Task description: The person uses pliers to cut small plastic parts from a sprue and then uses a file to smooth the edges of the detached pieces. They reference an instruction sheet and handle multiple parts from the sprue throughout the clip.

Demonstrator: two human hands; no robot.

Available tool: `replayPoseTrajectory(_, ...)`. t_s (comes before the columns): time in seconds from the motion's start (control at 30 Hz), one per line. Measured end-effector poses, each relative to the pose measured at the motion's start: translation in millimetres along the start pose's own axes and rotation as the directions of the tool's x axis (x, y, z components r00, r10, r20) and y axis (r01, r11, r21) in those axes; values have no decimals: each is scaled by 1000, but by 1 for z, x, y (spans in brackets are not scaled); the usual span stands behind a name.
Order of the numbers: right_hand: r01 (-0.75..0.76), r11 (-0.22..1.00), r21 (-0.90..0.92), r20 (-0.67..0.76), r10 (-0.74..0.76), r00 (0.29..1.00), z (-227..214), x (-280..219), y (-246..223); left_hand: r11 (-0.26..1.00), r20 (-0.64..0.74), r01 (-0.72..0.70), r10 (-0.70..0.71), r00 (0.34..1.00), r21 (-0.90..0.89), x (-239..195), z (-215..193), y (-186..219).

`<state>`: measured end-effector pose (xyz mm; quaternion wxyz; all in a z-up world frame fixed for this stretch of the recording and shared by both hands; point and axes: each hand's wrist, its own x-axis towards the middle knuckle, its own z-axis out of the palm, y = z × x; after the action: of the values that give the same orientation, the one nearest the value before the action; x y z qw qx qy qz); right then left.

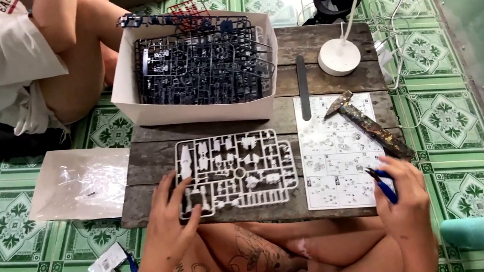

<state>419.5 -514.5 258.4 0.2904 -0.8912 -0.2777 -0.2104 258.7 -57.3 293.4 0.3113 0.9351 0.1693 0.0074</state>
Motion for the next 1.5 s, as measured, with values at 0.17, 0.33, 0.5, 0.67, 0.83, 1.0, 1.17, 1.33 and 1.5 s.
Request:
replayPoseTrajectory(0.17, 86, 994, -61, 139, -77, 987, 13, 37, 7, 989, -22, 144, -144, 989, -28, 2, 3, 11)
replayPoseTrajectory(0.33, 65, 972, -224, 181, -24, 983, 26, 63, 33, 934, -58, 145, -173, 983, -328, 5, 40, 99)
replayPoseTrajectory(0.5, -97, 971, -217, 197, 141, 970, 26, 79, 42, 743, 139, -659, 645, 751, 118, 23, 132, 173)
replayPoseTrajectory(0.67, -102, 983, -153, 194, 131, 972, 30, 87, 56, 700, 122, -650, 647, 753, 296, 30, 168, 180)
replayPoseTrajectory(0.83, -81, 990, -115, 166, 100, 981, 39, 89, 57, 736, 200, -646, 614, 763, 202, 10, 152, 161)
replayPoseTrajectory(1.0, -140, 956, -259, 255, 207, 944, 48, 98, 43, 722, 58, -640, 650, 757, 262, -17, 170, 139)
replayPoseTrajectory(1.17, 58, 978, -202, 211, -14, 977, 58, 137, -4, 738, 53, -634, 642, 765, 231, -17, 170, 137)
replayPoseTrajectory(1.33, 136, 990, 29, 413, -135, 900, 101, 169, -16, 715, 23, -643, 664, 748, 273, -15, 167, 134)
replayPoseTrajectory(1.5, 297, 948, -114, 575, -181, 798, 119, 200, -10, 735, 39, -659, 663, 748, 160, -13, 165, 133)
